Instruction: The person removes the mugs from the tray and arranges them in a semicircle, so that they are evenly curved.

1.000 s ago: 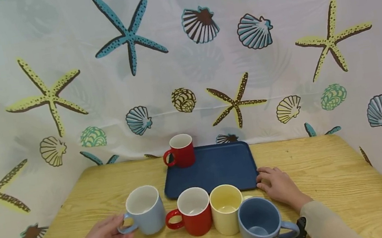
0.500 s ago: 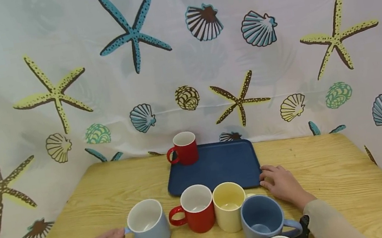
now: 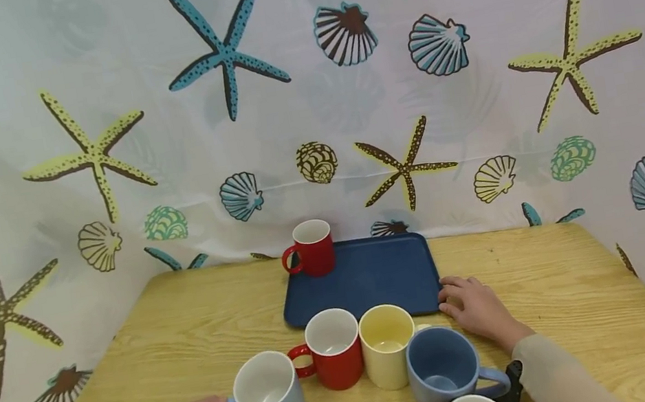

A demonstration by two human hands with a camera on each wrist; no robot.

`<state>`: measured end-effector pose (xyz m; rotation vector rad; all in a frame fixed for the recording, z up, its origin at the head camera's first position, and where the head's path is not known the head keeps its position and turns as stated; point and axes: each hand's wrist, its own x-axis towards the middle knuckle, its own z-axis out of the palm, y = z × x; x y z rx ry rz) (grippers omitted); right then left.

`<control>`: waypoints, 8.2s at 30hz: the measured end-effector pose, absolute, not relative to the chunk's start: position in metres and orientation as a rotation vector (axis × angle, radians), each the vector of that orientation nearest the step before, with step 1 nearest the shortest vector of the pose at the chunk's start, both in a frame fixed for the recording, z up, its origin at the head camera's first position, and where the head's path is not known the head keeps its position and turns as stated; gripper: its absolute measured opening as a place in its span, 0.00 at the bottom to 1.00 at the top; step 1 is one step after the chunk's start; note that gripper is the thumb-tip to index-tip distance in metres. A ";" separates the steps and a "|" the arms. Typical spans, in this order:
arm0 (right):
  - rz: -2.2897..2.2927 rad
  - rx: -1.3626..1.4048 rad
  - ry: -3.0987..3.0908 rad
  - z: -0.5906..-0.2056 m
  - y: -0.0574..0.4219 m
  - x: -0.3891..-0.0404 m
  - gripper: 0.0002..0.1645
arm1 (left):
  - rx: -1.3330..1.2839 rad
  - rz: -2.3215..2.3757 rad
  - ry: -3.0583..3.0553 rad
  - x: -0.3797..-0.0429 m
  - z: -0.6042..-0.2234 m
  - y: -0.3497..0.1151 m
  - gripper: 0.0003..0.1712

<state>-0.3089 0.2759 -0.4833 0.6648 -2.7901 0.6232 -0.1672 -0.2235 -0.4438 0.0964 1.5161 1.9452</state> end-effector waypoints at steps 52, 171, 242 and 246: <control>0.639 0.668 -2.787 -0.481 0.274 -0.309 0.05 | 0.213 1.750 1.710 -0.195 -0.443 -0.195 0.22; 0.666 0.671 -2.809 -0.483 0.283 -0.313 0.05 | -0.478 1.903 2.003 -0.387 -0.414 -0.119 0.33; 0.697 0.666 -2.743 -0.487 0.283 -0.313 0.04 | -0.098 2.021 2.052 -0.287 -0.412 -0.193 0.18; 0.689 0.667 -2.738 -0.487 0.281 -0.313 0.04 | -0.091 2.028 2.038 -0.278 -0.413 -0.201 0.18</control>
